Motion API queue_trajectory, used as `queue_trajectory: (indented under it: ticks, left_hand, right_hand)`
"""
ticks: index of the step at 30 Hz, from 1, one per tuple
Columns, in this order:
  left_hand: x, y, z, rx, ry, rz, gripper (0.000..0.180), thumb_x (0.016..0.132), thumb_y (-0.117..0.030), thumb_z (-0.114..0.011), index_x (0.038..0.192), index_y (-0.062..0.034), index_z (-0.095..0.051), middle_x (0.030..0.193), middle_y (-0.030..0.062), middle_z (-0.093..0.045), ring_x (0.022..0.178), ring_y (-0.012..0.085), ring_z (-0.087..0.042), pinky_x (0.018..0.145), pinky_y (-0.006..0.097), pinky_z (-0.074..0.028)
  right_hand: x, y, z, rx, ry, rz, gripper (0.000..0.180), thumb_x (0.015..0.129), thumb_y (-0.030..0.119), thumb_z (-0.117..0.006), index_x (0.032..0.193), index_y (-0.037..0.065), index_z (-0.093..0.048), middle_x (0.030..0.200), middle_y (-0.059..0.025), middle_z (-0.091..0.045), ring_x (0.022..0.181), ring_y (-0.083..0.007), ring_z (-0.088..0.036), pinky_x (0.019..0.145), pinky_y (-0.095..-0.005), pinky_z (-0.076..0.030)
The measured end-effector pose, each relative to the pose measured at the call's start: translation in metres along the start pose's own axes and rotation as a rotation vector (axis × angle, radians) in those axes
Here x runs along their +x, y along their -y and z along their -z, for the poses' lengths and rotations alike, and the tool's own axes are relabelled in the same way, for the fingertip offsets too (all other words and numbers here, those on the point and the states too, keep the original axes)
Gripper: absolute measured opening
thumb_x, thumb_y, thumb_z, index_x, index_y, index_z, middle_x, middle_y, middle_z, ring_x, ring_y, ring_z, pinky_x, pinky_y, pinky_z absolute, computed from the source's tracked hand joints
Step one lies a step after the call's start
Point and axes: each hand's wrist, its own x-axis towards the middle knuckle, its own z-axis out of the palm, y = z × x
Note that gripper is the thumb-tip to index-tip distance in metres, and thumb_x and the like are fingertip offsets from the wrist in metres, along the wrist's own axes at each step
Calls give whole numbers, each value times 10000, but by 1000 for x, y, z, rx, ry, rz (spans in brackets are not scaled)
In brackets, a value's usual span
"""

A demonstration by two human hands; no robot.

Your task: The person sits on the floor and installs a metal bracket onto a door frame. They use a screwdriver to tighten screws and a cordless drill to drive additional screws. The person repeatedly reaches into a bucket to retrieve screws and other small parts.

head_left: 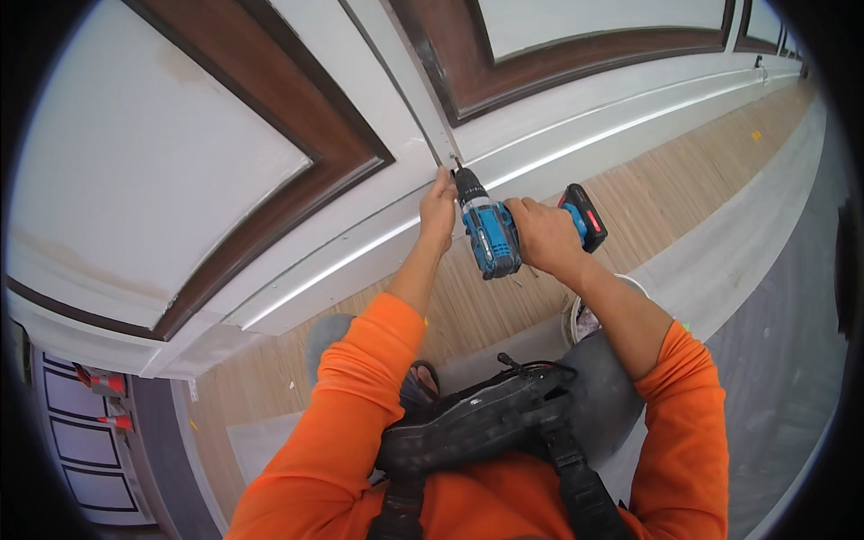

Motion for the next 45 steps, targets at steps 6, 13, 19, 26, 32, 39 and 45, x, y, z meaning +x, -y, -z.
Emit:
queue_trajectory:
  ticks: [6,13,19,26,32,39,45]
  left_hand:
    - [-3,-18,5,-51,21,62,568,1047,-132,-470,1600,-60,-362,1630,90,-421,1375,226,-492,1089,379,-412]
    - [7,-12,18,-91,67,81,625,989,-116,-495,1598,-57,-368,1642,94,-403,1386,209,-481,1064,356,-421]
    - [5,-18,19,-86,105,100,646,982,-112,-494,1603,-25,-336,1649,112,-385,1421,241,-454,1091,380,-412]
    - [9,-17,23,-110,166,94,690,990,-118,-515,1621,-9,-259,1679,140,-308,1492,289,-362,1148,420,-376]
    - [10,-18,29,-82,190,96,700,992,-113,-510,1626,-4,-234,1694,144,-271,1517,319,-326,1177,440,-350]
    - [1,-28,21,-77,158,106,670,990,-116,-507,1614,-9,-289,1663,143,-341,1367,225,-488,1060,368,-432]
    - [8,-16,25,-93,163,86,644,992,-102,-488,1606,-15,-317,1649,127,-365,1340,226,-511,1054,345,-428]
  right_hand:
    - [2,5,3,-14,-37,35,379,791,39,-691,1149,62,-569,892,-150,-661,784,-371,-700,644,-460,-550]
    - [5,7,-3,-57,-72,54,357,799,48,-688,1136,62,-569,875,-139,-653,760,-356,-701,628,-448,-552]
    - [7,4,-2,-128,-66,92,235,848,97,-666,1054,58,-561,862,-141,-655,732,-337,-717,618,-434,-570]
    - [7,4,0,-241,-41,102,200,853,104,-662,1022,66,-563,830,-114,-639,750,-303,-714,638,-420,-573]
    - [9,10,5,-349,-82,141,211,834,92,-677,1009,66,-562,828,-113,-639,784,-300,-711,660,-424,-568]
    - [9,15,3,-193,-47,46,190,829,87,-680,977,54,-565,835,-123,-650,754,-299,-715,636,-408,-572]
    - [11,11,1,-277,-61,89,176,841,96,-681,971,51,-572,835,-120,-652,738,-291,-715,624,-403,-574]
